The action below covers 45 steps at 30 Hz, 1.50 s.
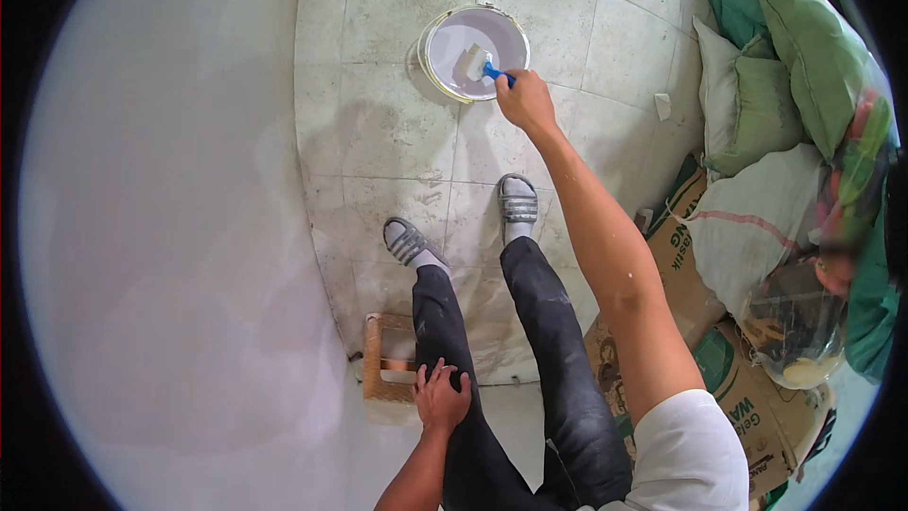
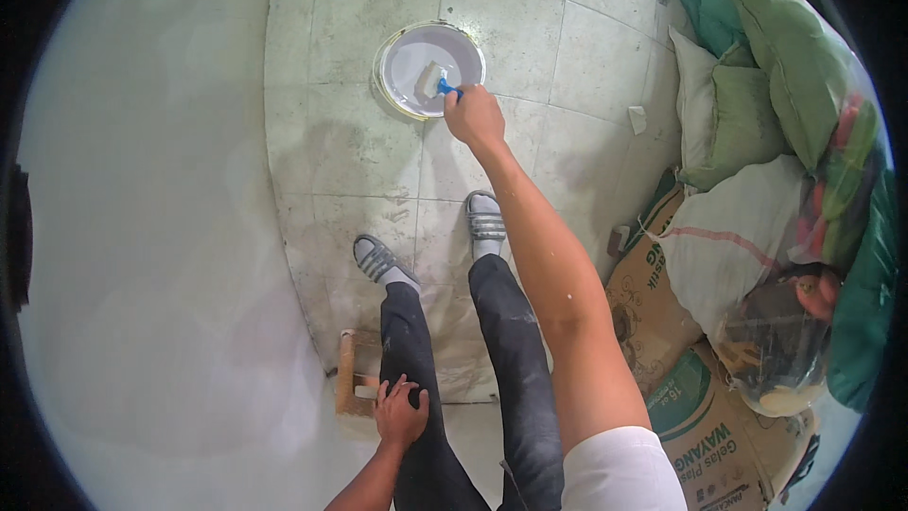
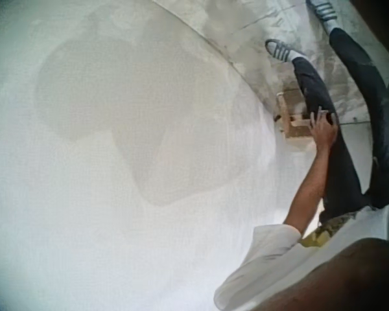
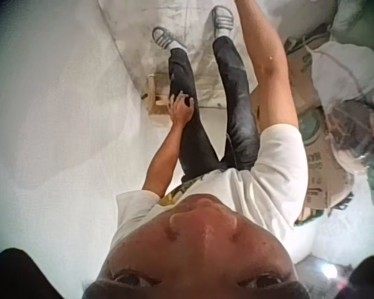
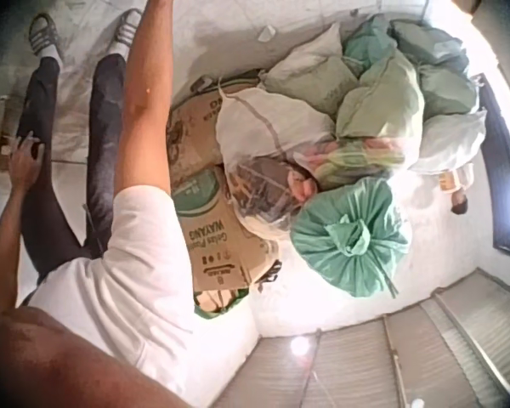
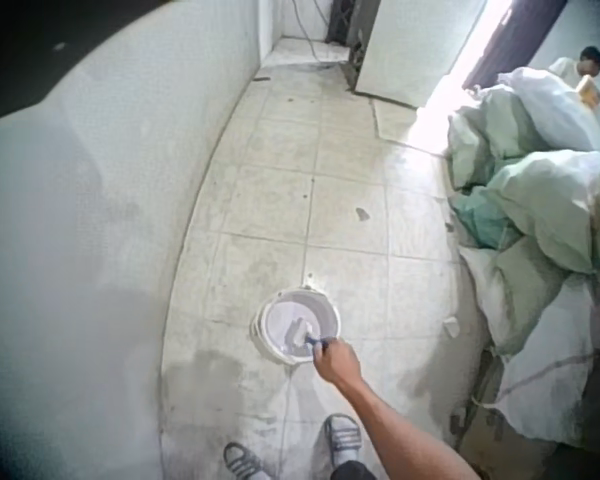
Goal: The person paints a wall with white paint using a paint brush.
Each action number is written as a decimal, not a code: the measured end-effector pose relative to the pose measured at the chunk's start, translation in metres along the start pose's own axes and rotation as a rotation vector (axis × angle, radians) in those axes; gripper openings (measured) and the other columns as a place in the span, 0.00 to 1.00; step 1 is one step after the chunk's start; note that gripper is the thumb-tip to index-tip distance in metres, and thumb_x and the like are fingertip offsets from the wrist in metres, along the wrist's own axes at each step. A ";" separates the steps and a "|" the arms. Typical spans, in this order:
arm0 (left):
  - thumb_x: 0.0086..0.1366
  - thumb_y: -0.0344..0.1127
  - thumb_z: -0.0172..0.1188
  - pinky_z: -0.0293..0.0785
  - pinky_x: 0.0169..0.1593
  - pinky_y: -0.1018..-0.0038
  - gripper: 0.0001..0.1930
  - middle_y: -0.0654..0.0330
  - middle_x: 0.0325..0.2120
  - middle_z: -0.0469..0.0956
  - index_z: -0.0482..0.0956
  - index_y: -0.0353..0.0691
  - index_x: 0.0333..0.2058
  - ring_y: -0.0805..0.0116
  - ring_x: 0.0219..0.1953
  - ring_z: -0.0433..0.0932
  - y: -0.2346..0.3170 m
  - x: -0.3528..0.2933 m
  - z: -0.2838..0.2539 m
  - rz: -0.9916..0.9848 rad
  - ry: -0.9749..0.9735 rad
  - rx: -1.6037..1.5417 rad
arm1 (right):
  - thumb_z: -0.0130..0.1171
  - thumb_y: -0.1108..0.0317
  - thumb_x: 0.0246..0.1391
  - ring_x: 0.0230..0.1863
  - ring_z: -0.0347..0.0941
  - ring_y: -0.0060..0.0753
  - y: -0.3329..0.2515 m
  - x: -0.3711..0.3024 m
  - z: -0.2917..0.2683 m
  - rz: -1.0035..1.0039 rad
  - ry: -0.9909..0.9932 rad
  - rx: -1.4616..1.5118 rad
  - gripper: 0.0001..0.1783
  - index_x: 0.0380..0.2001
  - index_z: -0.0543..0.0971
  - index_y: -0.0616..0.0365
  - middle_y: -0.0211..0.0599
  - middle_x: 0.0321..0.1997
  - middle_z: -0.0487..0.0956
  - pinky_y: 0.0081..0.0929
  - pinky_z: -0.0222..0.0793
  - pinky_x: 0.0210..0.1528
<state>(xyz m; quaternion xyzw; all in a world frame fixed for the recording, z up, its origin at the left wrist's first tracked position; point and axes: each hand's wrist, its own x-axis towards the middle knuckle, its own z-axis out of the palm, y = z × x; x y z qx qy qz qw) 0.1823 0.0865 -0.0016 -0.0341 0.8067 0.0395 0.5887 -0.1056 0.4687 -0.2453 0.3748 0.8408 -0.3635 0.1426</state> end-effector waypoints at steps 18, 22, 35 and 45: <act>0.67 0.53 0.56 0.55 0.72 0.45 0.22 0.64 0.67 0.72 0.84 0.48 0.52 0.50 0.72 0.57 0.001 -0.001 0.007 -0.045 -0.020 -0.014 | 0.55 0.59 0.63 0.42 0.82 0.65 -0.003 -0.034 0.011 -0.053 0.121 0.119 0.19 0.42 0.85 0.65 0.64 0.39 0.84 0.50 0.76 0.48; 0.67 0.54 0.55 0.54 0.74 0.48 0.22 0.67 0.68 0.71 0.84 0.50 0.53 0.52 0.74 0.54 -0.003 0.002 0.002 -0.038 -0.064 -0.005 | 0.55 0.61 0.66 0.41 0.82 0.63 0.024 -0.065 0.012 -0.116 0.155 -0.005 0.18 0.50 0.83 0.63 0.62 0.36 0.84 0.49 0.76 0.45; 0.68 0.51 0.57 0.58 0.72 0.49 0.20 0.70 0.69 0.69 0.83 0.51 0.53 0.53 0.74 0.57 -0.033 0.002 -0.003 -0.011 -0.066 0.084 | 0.57 0.57 0.71 0.25 0.61 0.14 -0.075 -0.214 0.076 0.070 -0.060 0.525 0.19 0.58 0.82 0.52 0.22 0.23 0.70 0.22 0.58 0.26; 0.65 0.60 0.56 0.57 0.69 0.48 0.36 0.59 0.70 0.67 0.67 0.51 0.69 0.53 0.72 0.60 -0.113 0.014 0.090 0.446 0.824 0.778 | 0.58 0.63 0.68 0.25 0.77 0.61 -0.267 -0.345 0.183 -0.291 -0.340 0.523 0.15 0.55 0.80 0.54 0.54 0.24 0.80 0.49 0.72 0.28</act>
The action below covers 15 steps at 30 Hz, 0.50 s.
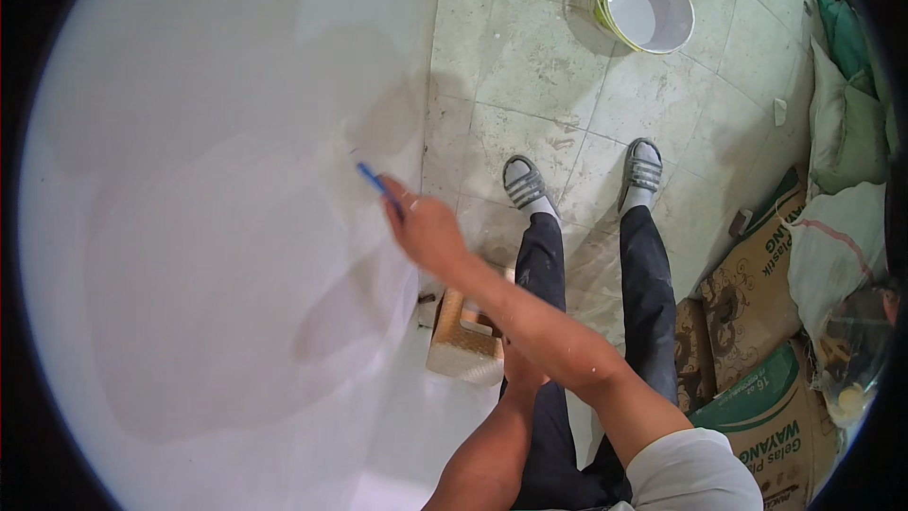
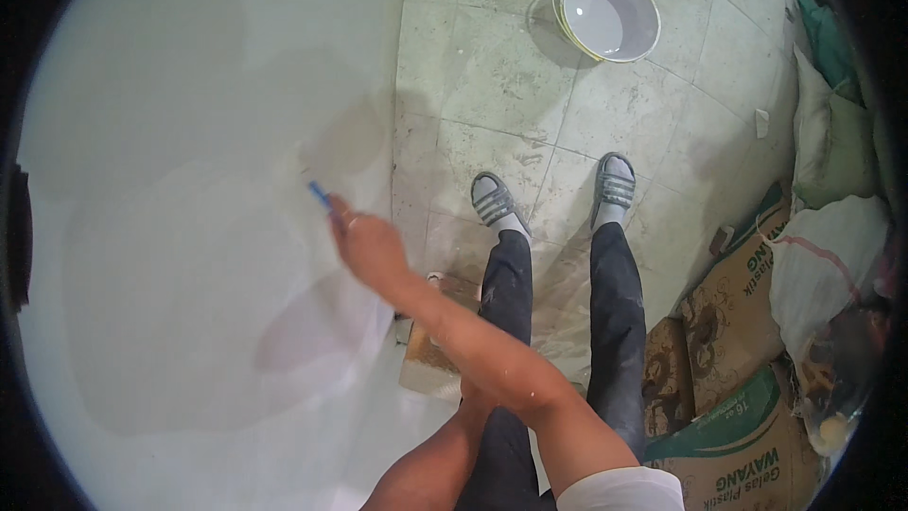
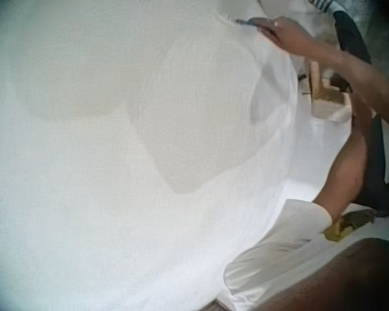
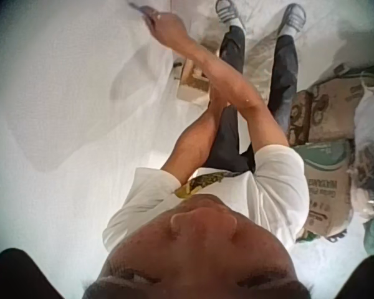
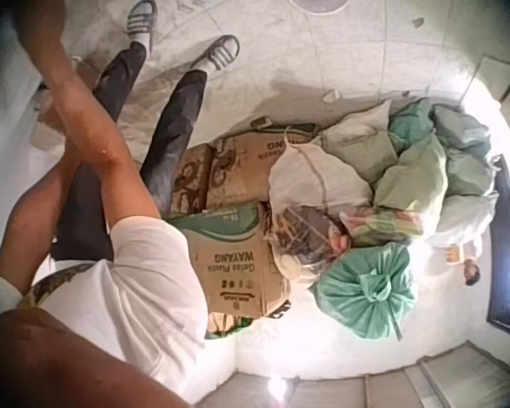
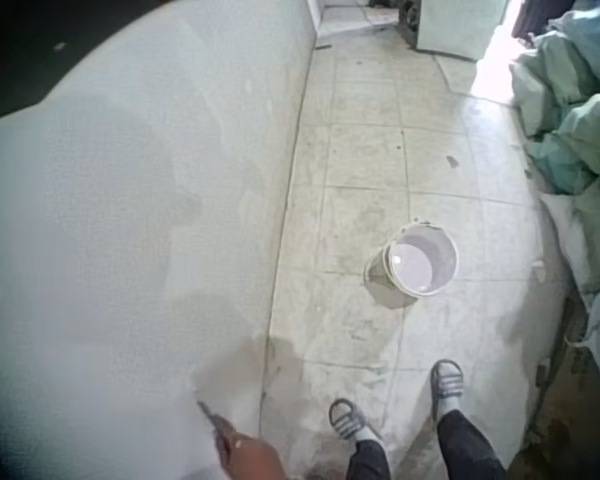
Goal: The person paints a wall with white paint using a paint brush.
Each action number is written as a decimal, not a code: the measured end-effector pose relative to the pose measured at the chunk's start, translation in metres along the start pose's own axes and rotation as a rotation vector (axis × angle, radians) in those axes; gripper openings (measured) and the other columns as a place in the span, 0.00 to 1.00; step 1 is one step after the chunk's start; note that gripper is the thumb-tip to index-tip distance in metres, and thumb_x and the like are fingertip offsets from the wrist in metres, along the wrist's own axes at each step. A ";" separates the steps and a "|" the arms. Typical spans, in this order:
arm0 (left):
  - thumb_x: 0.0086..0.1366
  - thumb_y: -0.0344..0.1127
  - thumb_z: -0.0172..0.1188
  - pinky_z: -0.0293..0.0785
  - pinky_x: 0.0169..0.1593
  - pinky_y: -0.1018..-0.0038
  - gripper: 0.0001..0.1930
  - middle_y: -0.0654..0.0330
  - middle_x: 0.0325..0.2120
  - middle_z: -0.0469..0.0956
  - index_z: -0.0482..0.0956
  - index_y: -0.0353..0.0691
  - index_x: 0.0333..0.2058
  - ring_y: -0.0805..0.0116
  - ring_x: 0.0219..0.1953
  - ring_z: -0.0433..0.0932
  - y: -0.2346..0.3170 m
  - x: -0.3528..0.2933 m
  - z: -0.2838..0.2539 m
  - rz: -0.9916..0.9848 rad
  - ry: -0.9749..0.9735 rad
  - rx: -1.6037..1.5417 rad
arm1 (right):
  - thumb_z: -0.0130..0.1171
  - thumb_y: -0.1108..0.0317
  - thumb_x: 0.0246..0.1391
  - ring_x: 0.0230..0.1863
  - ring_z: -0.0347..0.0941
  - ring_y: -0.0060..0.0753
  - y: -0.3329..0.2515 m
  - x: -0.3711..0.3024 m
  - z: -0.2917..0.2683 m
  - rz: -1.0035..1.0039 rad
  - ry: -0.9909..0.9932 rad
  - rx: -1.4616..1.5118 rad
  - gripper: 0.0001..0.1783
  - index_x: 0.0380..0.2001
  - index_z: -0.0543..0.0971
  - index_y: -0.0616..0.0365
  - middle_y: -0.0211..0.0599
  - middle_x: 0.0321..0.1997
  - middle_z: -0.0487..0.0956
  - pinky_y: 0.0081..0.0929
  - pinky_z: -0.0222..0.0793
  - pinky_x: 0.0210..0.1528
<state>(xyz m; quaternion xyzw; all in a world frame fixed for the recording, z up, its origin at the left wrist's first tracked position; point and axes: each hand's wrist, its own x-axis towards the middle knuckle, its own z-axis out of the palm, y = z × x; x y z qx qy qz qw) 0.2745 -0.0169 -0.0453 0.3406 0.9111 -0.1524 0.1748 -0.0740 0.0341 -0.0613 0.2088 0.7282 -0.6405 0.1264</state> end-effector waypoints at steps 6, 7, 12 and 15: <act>0.64 0.52 0.64 0.59 0.70 0.47 0.33 0.54 0.64 0.71 0.72 0.45 0.64 0.55 0.69 0.65 -0.004 -0.041 0.024 -0.178 -0.487 -0.847 | 0.59 0.63 0.67 0.22 0.77 0.57 -0.018 -0.031 -0.030 -0.005 0.019 0.080 0.16 0.56 0.80 0.50 0.50 0.22 0.80 0.46 0.71 0.24; 0.64 0.52 0.64 0.59 0.70 0.47 0.33 0.54 0.64 0.71 0.72 0.45 0.64 0.55 0.69 0.65 -0.004 -0.017 0.006 -0.153 -0.484 -0.870 | 0.59 0.63 0.67 0.22 0.77 0.57 0.005 -0.013 -0.034 0.004 0.035 0.052 0.16 0.56 0.80 0.50 0.50 0.22 0.80 0.46 0.71 0.24; 0.68 0.53 0.56 0.59 0.67 0.51 0.26 0.65 0.61 0.75 0.76 0.55 0.62 0.55 0.72 0.59 -0.002 0.009 0.024 -0.078 -0.236 -0.326 | 0.58 0.62 0.67 0.23 0.76 0.61 0.042 0.041 -0.001 -0.018 0.119 -0.057 0.16 0.55 0.80 0.51 0.52 0.22 0.79 0.50 0.71 0.26; 0.68 0.50 0.58 0.59 0.69 0.50 0.27 0.59 0.63 0.73 0.73 0.52 0.64 0.54 0.71 0.61 -0.008 -0.023 0.030 0.000 -0.014 -0.398 | 0.59 0.62 0.67 0.24 0.77 0.61 -0.020 -0.018 -0.007 -0.074 -0.003 0.016 0.17 0.56 0.79 0.51 0.52 0.22 0.79 0.50 0.72 0.27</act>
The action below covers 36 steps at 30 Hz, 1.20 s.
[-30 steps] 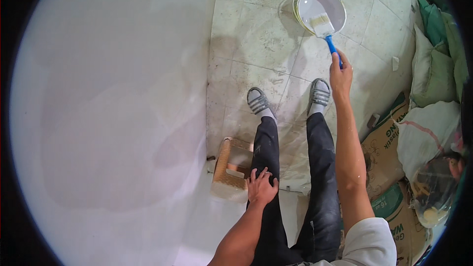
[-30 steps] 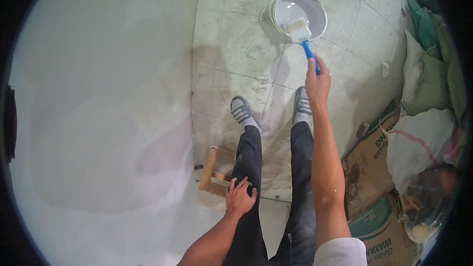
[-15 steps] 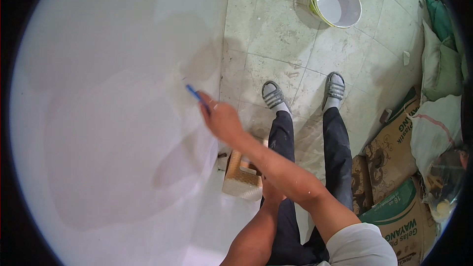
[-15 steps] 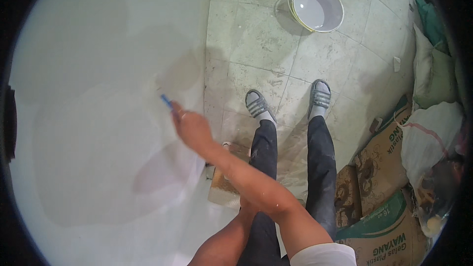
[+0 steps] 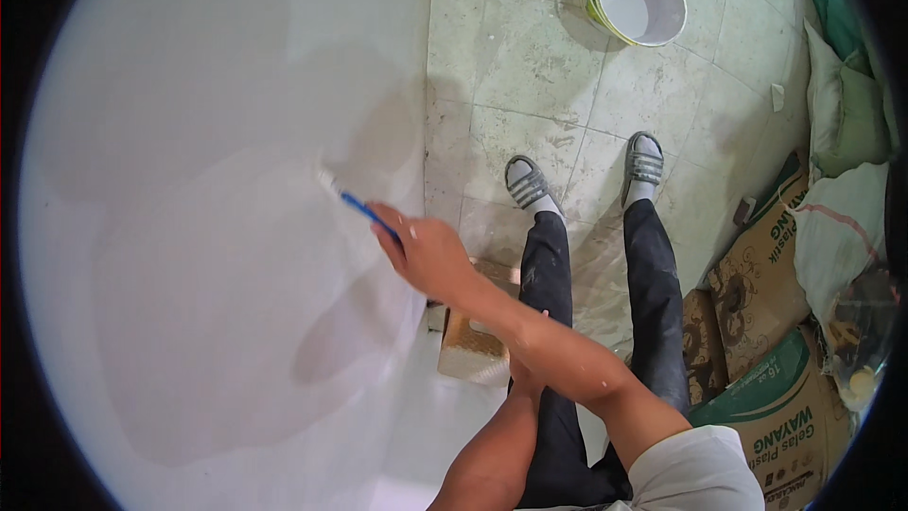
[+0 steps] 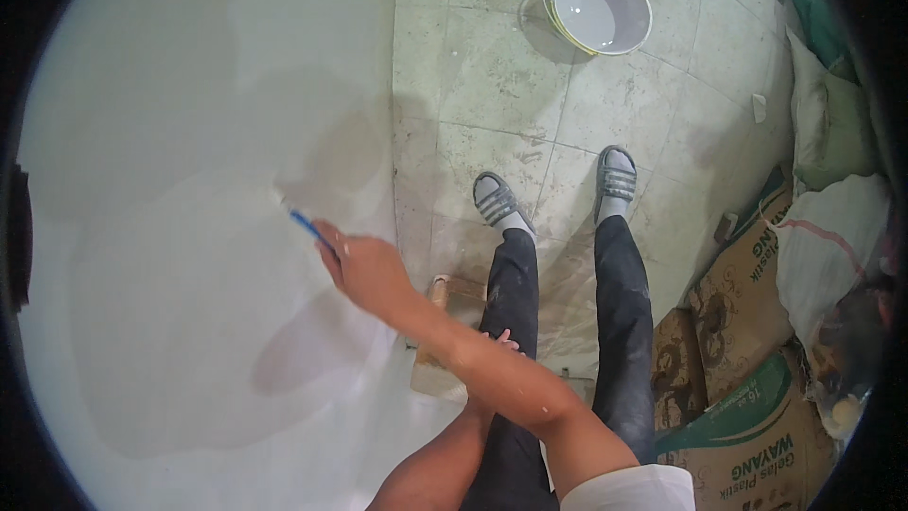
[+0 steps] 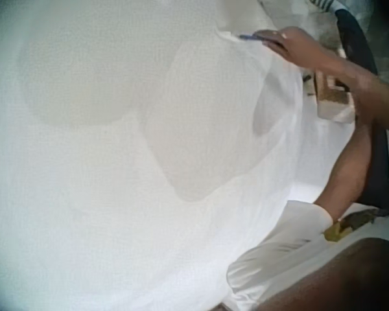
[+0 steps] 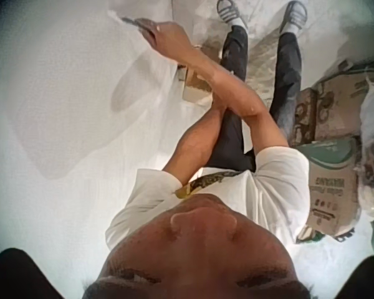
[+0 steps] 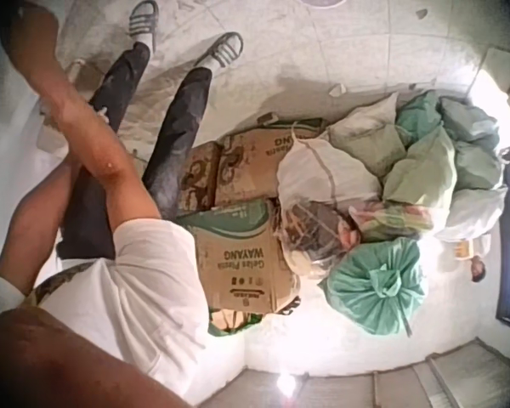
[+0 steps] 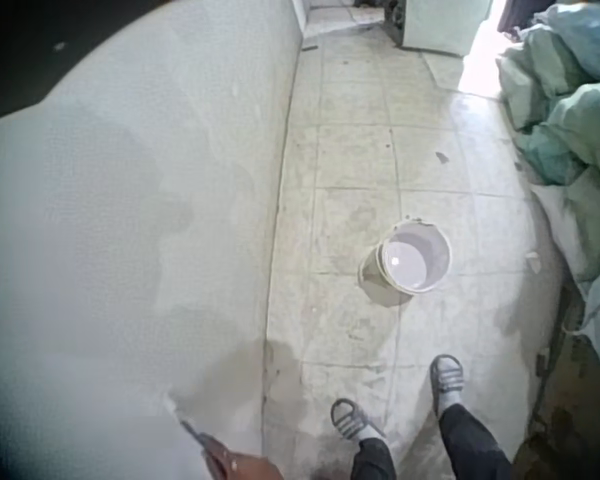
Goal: The person paints a wall with white paint using a paint brush.
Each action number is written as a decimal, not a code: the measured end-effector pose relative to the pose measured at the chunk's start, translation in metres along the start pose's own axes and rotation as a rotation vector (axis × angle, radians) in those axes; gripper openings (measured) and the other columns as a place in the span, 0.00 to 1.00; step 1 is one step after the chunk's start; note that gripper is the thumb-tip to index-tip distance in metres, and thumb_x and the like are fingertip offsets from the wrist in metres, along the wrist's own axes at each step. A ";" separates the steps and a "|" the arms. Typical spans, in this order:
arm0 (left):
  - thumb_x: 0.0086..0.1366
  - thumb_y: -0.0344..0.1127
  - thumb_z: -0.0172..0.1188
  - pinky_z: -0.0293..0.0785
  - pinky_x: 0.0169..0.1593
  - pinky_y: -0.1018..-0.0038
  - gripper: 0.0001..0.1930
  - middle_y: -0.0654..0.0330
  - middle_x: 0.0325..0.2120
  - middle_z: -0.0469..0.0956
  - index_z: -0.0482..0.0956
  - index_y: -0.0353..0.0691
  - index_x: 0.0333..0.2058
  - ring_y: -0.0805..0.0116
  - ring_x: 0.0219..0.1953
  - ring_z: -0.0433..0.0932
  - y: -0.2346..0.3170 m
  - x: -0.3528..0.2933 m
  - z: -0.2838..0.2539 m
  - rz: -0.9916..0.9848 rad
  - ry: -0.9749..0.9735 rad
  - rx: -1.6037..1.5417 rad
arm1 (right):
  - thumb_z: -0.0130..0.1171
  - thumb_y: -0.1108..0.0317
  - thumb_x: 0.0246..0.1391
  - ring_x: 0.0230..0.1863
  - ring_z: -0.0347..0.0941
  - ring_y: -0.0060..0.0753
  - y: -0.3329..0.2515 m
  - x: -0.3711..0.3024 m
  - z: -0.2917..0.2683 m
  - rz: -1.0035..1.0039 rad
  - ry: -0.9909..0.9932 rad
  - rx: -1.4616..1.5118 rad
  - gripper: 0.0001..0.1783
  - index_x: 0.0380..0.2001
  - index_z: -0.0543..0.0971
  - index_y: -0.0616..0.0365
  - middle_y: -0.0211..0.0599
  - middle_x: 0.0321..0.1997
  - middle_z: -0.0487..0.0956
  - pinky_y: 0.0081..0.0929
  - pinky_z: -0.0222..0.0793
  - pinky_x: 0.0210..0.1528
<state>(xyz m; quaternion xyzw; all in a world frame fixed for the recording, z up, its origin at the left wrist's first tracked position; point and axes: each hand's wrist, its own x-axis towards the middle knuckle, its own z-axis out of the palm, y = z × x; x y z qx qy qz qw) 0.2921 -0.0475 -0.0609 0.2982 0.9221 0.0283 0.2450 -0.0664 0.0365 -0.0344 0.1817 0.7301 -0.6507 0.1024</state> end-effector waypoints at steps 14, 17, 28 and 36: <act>0.71 0.54 0.54 0.51 0.74 0.51 0.34 0.57 0.72 0.63 0.64 0.49 0.71 0.52 0.74 0.57 0.005 0.064 -0.092 -0.355 -0.885 -0.306 | 0.56 0.61 0.69 0.34 0.80 0.61 0.058 0.005 0.008 0.092 0.026 0.292 0.15 0.53 0.82 0.52 0.56 0.32 0.82 0.51 0.74 0.35; 0.70 0.55 0.54 0.51 0.74 0.49 0.35 0.56 0.72 0.62 0.63 0.49 0.72 0.52 0.75 0.55 0.006 0.063 -0.091 -0.395 -0.917 -0.306 | 0.60 0.60 0.68 0.32 0.79 0.58 0.091 0.013 0.000 0.213 0.076 0.134 0.16 0.53 0.81 0.55 0.56 0.32 0.82 0.43 0.74 0.34; 0.65 0.55 0.61 0.55 0.71 0.44 0.36 0.57 0.70 0.64 0.67 0.47 0.68 0.48 0.76 0.48 0.019 0.026 -0.068 -0.954 -0.474 -0.986 | 0.58 0.58 0.68 0.37 0.80 0.63 0.118 0.034 0.009 0.155 0.125 0.186 0.17 0.53 0.82 0.53 0.54 0.36 0.84 0.50 0.76 0.38; 0.63 0.54 0.63 0.55 0.71 0.47 0.28 0.65 0.65 0.72 0.79 0.54 0.61 0.48 0.74 0.52 0.026 0.078 -0.093 -0.707 -0.563 -0.906 | 0.58 0.57 0.67 0.41 0.80 0.62 0.232 0.154 0.005 0.202 0.187 -0.046 0.16 0.50 0.83 0.52 0.52 0.38 0.84 0.50 0.75 0.42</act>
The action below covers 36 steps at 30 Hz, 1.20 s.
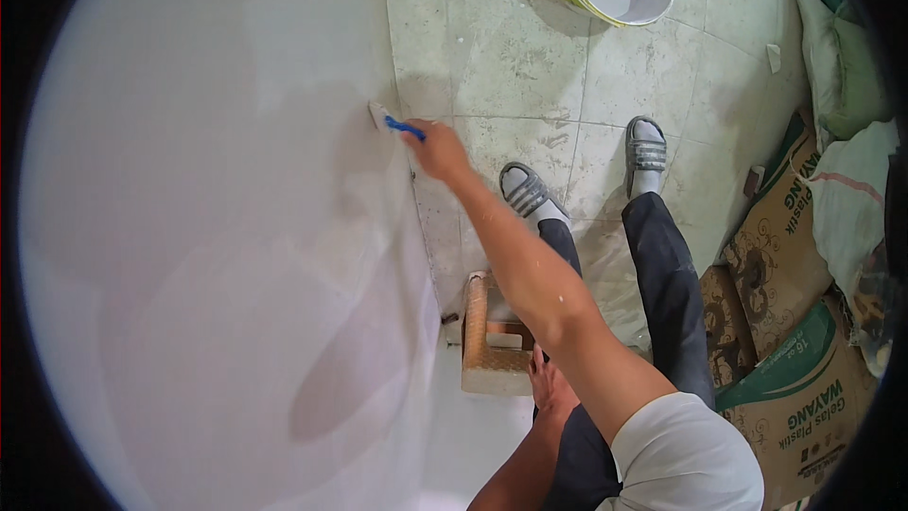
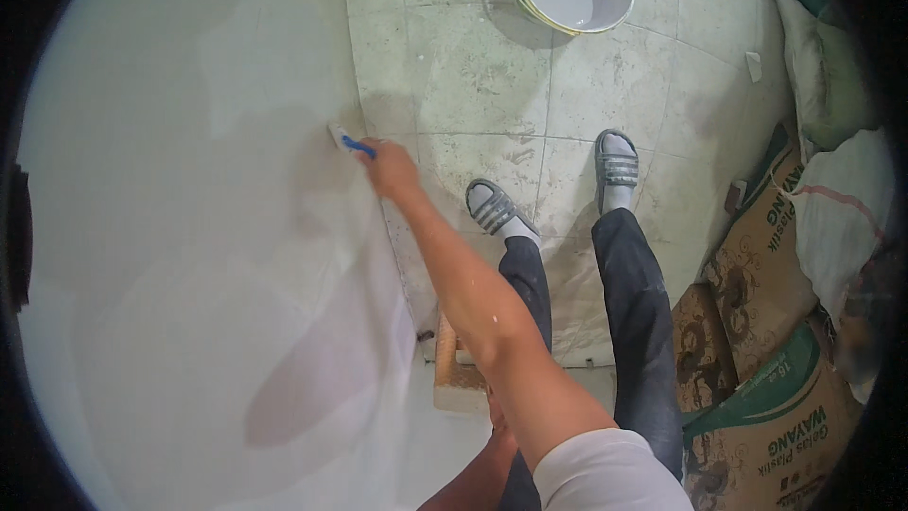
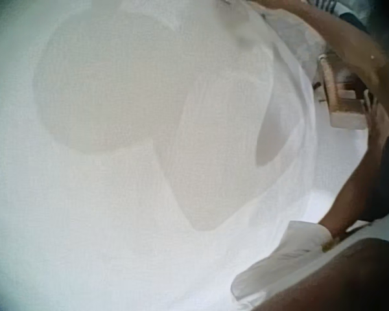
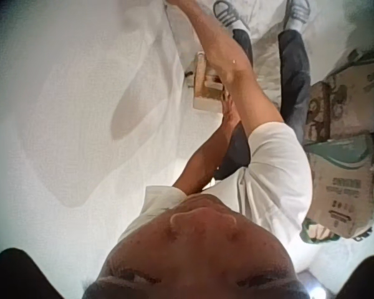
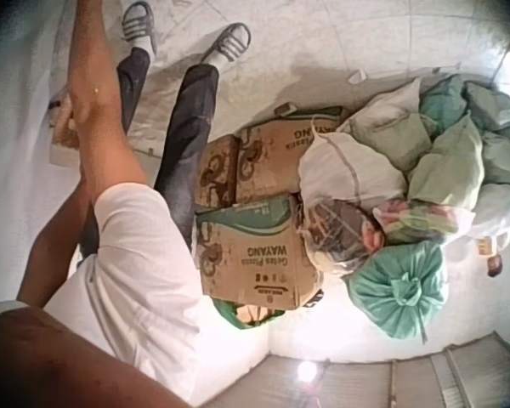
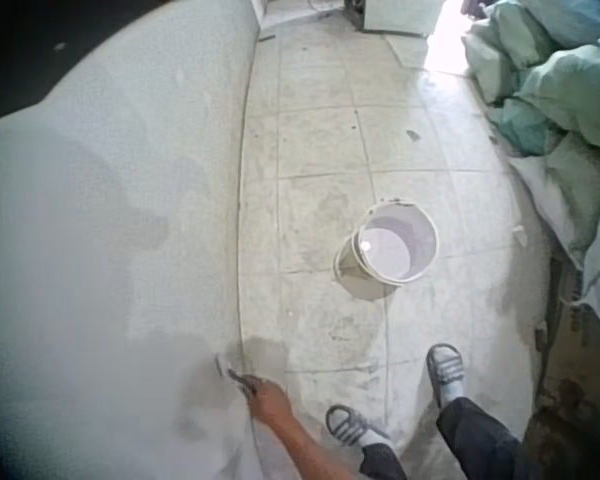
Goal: The person paints a wall with white paint using a paint brush.
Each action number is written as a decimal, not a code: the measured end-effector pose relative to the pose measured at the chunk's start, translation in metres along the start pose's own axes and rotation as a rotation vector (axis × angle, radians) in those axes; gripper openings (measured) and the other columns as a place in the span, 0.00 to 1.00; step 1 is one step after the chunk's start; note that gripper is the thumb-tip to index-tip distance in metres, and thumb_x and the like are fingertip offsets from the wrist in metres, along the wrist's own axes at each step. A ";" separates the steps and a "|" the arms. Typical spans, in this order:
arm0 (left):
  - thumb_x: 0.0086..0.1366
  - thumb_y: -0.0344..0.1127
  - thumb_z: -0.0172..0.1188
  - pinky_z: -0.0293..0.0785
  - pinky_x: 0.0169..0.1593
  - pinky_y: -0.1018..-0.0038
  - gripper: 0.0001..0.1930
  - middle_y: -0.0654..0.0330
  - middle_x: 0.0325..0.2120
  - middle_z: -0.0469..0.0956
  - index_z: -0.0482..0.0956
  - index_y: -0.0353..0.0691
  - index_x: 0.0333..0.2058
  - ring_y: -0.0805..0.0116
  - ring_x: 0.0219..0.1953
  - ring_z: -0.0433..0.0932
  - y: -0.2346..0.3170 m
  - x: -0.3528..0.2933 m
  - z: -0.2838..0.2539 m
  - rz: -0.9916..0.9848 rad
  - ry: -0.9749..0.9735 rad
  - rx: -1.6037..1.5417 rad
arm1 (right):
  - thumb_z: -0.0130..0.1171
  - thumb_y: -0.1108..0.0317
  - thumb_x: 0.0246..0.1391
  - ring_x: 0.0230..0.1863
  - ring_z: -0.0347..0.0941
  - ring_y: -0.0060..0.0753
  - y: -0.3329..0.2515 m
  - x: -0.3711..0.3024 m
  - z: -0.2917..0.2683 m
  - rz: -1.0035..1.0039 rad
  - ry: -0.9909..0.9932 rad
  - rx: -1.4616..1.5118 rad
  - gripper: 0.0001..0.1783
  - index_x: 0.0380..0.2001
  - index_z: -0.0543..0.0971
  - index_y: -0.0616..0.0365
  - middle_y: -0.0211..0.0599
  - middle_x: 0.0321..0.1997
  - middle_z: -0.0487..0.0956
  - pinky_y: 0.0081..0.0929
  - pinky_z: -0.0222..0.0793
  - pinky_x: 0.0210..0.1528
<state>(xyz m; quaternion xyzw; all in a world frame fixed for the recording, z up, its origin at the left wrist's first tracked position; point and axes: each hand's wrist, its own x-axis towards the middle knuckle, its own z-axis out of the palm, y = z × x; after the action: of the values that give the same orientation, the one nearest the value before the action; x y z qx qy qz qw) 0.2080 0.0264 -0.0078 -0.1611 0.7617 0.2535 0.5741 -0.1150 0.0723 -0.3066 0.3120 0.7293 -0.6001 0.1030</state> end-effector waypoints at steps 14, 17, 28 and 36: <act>0.62 0.52 0.64 0.56 0.71 0.49 0.28 0.64 0.66 0.71 0.79 0.49 0.60 0.49 0.73 0.54 -0.038 0.008 0.020 0.122 -0.035 0.572 | 0.60 0.60 0.66 0.36 0.80 0.52 0.028 0.022 0.002 0.035 -0.005 0.108 0.17 0.53 0.84 0.56 0.53 0.37 0.84 0.40 0.74 0.41; 0.63 0.50 0.63 0.58 0.70 0.48 0.27 0.66 0.68 0.69 0.79 0.48 0.59 0.51 0.73 0.55 -0.075 -0.005 0.017 -0.069 -0.017 -0.085 | 0.60 0.60 0.66 0.37 0.80 0.50 -0.004 -0.027 -0.005 -0.129 -0.259 0.255 0.18 0.54 0.83 0.55 0.52 0.38 0.85 0.40 0.74 0.43; 0.65 0.46 0.59 0.61 0.69 0.49 0.20 0.68 0.64 0.75 0.84 0.45 0.51 0.51 0.69 0.61 -0.046 0.002 0.021 -0.060 -0.017 -0.173 | 0.60 0.60 0.67 0.33 0.77 0.41 0.032 0.026 0.008 -0.096 -0.034 0.170 0.18 0.55 0.83 0.54 0.47 0.34 0.85 0.38 0.72 0.42; 0.65 0.48 0.59 0.61 0.70 0.49 0.22 0.68 0.66 0.73 0.82 0.46 0.54 0.51 0.70 0.60 -0.022 0.004 0.005 0.117 -0.009 0.655 | 0.59 0.61 0.66 0.36 0.76 0.52 0.018 0.028 -0.021 0.044 0.004 0.256 0.18 0.55 0.82 0.55 0.51 0.35 0.84 0.39 0.72 0.43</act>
<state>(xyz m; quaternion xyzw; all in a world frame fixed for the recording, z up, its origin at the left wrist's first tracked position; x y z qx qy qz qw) 0.2228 0.0116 -0.0168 0.0769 0.8081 0.0284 0.5833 -0.1216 0.1023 -0.3302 0.3398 0.6399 -0.6853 0.0739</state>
